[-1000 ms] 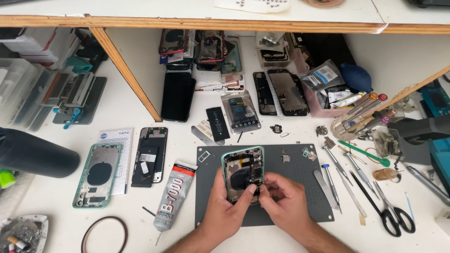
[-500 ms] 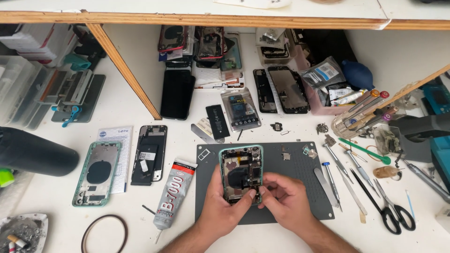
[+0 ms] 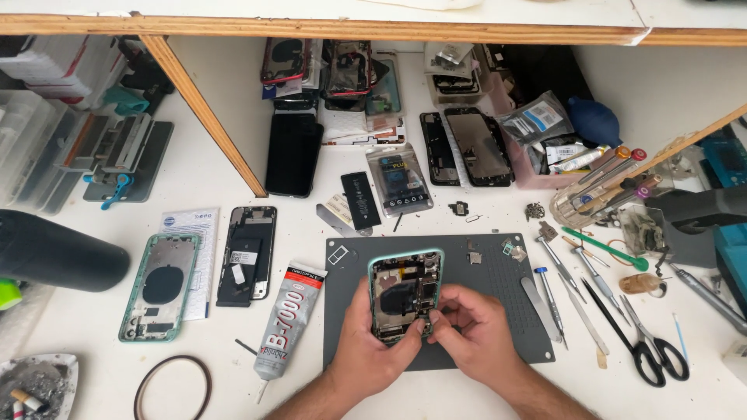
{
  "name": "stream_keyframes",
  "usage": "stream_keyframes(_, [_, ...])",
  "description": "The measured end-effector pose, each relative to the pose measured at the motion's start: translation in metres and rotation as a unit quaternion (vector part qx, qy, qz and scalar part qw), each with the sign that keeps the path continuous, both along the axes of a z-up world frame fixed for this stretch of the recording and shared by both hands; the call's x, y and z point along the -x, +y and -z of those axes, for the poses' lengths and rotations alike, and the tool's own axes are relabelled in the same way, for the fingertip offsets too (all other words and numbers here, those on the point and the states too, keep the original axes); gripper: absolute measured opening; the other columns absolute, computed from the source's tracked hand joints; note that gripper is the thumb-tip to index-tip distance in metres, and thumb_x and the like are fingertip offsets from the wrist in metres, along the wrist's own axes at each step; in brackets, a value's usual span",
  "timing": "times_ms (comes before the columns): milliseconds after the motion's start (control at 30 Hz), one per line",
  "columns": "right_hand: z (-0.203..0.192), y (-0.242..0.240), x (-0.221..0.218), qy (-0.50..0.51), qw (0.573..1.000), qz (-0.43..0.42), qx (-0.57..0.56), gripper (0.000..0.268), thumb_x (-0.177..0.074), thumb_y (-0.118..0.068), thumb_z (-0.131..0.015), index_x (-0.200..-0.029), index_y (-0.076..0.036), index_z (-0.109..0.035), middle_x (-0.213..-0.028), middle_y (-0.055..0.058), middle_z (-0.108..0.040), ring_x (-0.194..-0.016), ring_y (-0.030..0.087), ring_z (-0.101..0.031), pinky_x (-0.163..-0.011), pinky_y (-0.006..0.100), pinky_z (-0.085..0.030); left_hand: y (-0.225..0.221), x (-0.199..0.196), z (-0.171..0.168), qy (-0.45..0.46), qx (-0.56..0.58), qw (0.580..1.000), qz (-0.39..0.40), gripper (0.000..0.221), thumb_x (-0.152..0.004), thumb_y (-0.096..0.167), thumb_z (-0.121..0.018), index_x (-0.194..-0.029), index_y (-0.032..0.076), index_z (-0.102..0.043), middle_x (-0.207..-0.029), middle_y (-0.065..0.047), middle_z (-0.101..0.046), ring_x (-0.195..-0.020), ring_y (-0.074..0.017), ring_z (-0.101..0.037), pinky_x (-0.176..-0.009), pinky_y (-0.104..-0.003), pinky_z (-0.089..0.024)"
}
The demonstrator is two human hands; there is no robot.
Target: The person is assembling the internal components of a smartphone, placing the motherboard into the frame and using a screwdriver to secure parts.
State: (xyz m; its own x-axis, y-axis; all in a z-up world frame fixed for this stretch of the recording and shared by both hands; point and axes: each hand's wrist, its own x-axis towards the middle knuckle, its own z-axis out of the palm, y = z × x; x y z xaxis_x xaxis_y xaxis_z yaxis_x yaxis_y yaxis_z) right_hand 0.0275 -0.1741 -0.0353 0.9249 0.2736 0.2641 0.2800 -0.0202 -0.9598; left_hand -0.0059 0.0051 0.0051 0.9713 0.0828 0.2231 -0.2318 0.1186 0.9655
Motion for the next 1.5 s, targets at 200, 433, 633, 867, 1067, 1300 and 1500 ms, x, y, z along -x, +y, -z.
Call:
stream_keyframes(200, [-0.015, 0.005, 0.002, -0.042, 0.997, 0.025, 0.060, 0.009, -0.087, -0.003, -0.066, -0.094, -0.003, -0.070, -0.075, 0.003, -0.069, -0.059, 0.010, -0.061, -0.049, 0.026, -0.063, -0.001, 0.001, 0.000, -0.038, -0.019, 0.999, -0.007, 0.038, -0.082, 0.009, -0.075, -0.117, 0.005, -0.058, -0.098, -0.004, -0.073, -0.086, -0.0115, -0.069, -0.079, -0.028, -0.059])
stream_keyframes(433, [-0.014, 0.009, 0.004, -0.056, 0.995, 0.040, 0.071, 0.009, -0.084, -0.001, -0.064, -0.089, -0.005, -0.069, -0.073, 0.000, -0.066, -0.063, 0.008, -0.057, -0.051, 0.023, -0.054, -0.004, 0.004, 0.003, -0.036, -0.034, 0.998, -0.024, 0.039, -0.082, 0.014, -0.076, -0.116, 0.005, -0.059, -0.097, -0.004, -0.074, -0.084, -0.0118, -0.069, -0.077, -0.028, -0.059])
stream_keyframes(633, [-0.005, 0.010, 0.007, -0.019, 0.999, 0.032, 0.034, 0.008, -0.089, 0.000, -0.056, -0.086, -0.006, -0.060, -0.067, -0.001, -0.052, -0.060, 0.009, -0.044, -0.052, 0.027, -0.037, -0.008, 0.006, 0.009, -0.020, -0.061, 0.996, -0.054, 0.035, -0.080, 0.016, -0.076, -0.109, 0.007, -0.059, -0.091, -0.004, -0.073, -0.077, -0.0142, -0.068, -0.069, -0.030, -0.058])
stream_keyframes(867, [-0.007, 0.011, 0.007, -0.018, 0.999, 0.024, 0.031, 0.007, -0.091, -0.001, -0.058, -0.087, -0.005, -0.063, -0.069, 0.000, -0.056, -0.061, 0.008, -0.048, -0.052, 0.026, -0.041, -0.007, 0.007, 0.009, -0.002, -0.064, 0.995, -0.073, 0.034, -0.078, 0.018, -0.076, -0.107, 0.008, -0.061, -0.088, -0.003, -0.074, -0.074, -0.0139, -0.067, -0.069, -0.030, -0.058])
stream_keyframes(1067, [-0.003, 0.010, 0.003, 0.015, 1.000, 0.020, -0.001, 0.013, -0.090, 0.001, -0.062, -0.099, -0.001, -0.071, -0.071, 0.005, -0.069, -0.052, 0.011, -0.059, -0.042, 0.026, -0.055, -0.006, 0.003, 0.007, 0.015, -0.020, 0.998, -0.065, 0.038, -0.080, 0.013, -0.076, -0.113, 0.008, -0.058, -0.093, -0.004, -0.070, -0.080, -0.0127, -0.066, -0.071, -0.028, -0.057])
stream_keyframes(1300, [-0.004, 0.003, -0.007, 0.082, 0.993, -0.054, -0.073, 0.034, -0.091, -0.002, -0.055, -0.122, 0.005, -0.068, -0.090, 0.017, -0.075, -0.063, 0.023, -0.067, -0.052, 0.035, -0.062, 0.001, -0.007, 0.013, 0.049, 0.039, 0.996, -0.062, 0.038, -0.082, 0.010, -0.073, -0.117, 0.008, -0.058, -0.094, -0.004, -0.065, -0.083, -0.0137, -0.060, -0.076, -0.028, -0.051])
stream_keyframes(1500, [-0.042, 0.018, -0.010, 0.057, 0.947, 0.045, 0.313, 0.106, -0.058, -0.039, -0.094, -0.150, -0.019, -0.047, -0.128, 0.002, -0.064, -0.119, 0.019, -0.065, -0.094, 0.032, -0.051, -0.001, -0.011, 0.020, 0.005, 0.252, 0.960, 0.122, 0.070, -0.092, 0.000, -0.061, -0.154, 0.007, -0.030, -0.120, -0.016, -0.061, -0.112, -0.0216, -0.060, -0.098, -0.034, -0.049])
